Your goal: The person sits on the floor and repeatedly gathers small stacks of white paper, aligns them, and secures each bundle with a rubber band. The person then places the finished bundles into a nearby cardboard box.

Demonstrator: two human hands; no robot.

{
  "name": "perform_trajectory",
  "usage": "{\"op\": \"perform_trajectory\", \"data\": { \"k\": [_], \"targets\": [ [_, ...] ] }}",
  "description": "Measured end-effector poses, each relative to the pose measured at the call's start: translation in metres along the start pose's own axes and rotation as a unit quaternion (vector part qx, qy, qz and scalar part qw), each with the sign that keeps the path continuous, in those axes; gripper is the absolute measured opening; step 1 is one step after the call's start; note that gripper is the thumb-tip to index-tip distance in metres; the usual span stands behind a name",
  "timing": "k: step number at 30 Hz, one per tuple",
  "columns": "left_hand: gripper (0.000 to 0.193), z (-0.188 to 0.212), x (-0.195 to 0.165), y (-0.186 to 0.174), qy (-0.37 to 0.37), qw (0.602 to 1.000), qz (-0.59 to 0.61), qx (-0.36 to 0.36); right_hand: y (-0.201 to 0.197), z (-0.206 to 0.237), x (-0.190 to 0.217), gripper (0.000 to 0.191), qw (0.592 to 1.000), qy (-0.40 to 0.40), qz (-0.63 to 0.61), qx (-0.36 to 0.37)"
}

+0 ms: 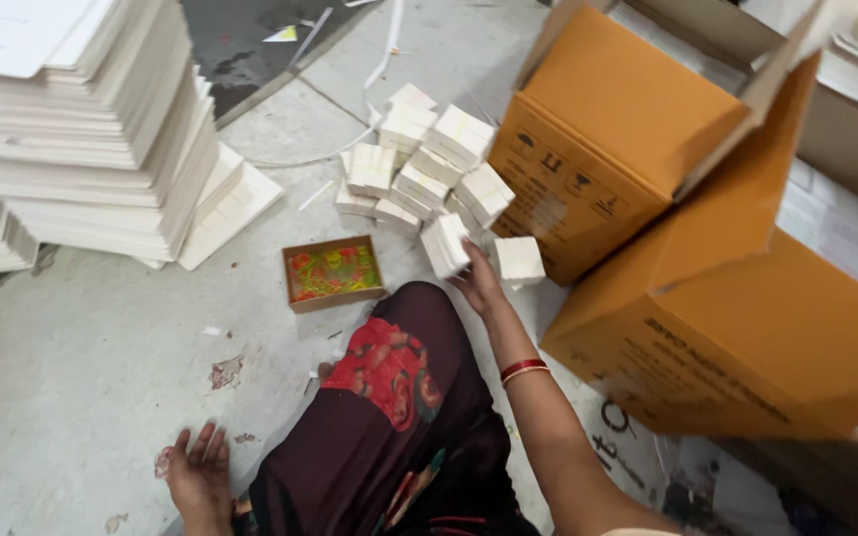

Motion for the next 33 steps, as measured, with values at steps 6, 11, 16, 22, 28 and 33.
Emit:
{"op": "perform_trajectory", "data": {
  "k": [6,11,16,22,28,33],
  "targets": [
    [0.052,0.006,0.000,0.003,0.000,1.000,-0.009,-0.027,-0.021,-0.005,-0.023,0.036,0.994,0.004,0.007,-0.110],
    [0.049,0.007,-0.002,0.012,0.002,1.000,-0.010,-0.023,-0.011,0.004,-0.038,0.027,0.984,0.016,-0.090,-0.151],
    [0.049,0.009,-0.006,0.019,0.010,1.000,-0.012,-0.014,-0.009,-0.005,-0.038,0.043,0.975,0.068,-0.161,-0.140],
    [0.049,-0.004,-0.012,0.029,0.026,0.999,0.024,-0.004,-0.016,-0.018,-0.045,0.042,0.977,0.083,-0.079,-0.180],
    [0.045,-0.013,-0.078,0.006,0.027,0.996,-0.075,-0.025,0.057,0.012,-0.018,0.037,0.771,-0.243,0.580,-0.095],
    [0.042,-0.002,-0.168,-0.047,0.078,0.987,-0.127,-0.057,0.138,0.062,-0.027,0.044,0.444,-0.398,0.795,-0.112]
  ]
}}
Point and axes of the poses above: each hand's wrist, its own z-axis away from the middle knuckle, its own y-axis out of the palm, x = y × z, the point moved 6 cm from there along -z, towards the middle knuckle, and after that the axes turned 13 degrees about z, right-handed, at the moved point
